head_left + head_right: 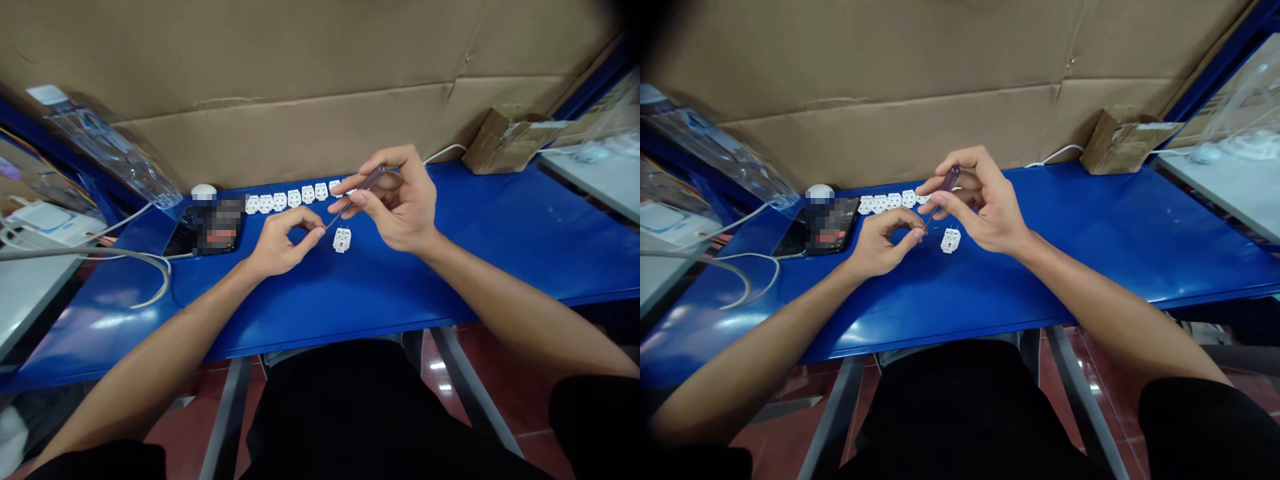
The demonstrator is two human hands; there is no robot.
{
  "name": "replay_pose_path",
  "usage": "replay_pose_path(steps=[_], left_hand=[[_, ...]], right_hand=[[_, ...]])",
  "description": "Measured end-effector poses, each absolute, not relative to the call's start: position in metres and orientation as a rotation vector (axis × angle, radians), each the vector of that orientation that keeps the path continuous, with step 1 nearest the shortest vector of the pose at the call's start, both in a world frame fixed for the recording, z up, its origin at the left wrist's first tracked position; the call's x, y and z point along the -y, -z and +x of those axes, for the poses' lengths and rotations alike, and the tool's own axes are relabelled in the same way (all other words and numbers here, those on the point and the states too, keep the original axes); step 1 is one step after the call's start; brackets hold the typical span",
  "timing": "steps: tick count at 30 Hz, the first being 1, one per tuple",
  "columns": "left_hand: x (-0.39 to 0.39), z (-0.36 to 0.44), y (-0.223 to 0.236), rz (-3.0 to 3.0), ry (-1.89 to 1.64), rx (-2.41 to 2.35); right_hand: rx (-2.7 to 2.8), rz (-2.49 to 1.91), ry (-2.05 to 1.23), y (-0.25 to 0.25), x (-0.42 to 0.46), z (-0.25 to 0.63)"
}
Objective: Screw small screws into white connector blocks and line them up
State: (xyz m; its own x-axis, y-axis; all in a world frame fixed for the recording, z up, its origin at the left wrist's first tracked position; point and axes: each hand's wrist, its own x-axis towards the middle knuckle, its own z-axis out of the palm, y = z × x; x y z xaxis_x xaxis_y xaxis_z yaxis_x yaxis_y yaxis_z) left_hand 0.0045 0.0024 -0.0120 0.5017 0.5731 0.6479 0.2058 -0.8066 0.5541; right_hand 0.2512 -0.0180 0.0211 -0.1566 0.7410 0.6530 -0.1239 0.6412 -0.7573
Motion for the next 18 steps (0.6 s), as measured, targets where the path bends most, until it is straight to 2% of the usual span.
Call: replay_pose_path(steps=[18], left_hand=[[-0.0039, 0.0042, 0.0125, 2.286, -1.241, -0.672]], right_hand=[[1.525, -0.571, -0.813, -0.022, 0.0166, 0.2512]])
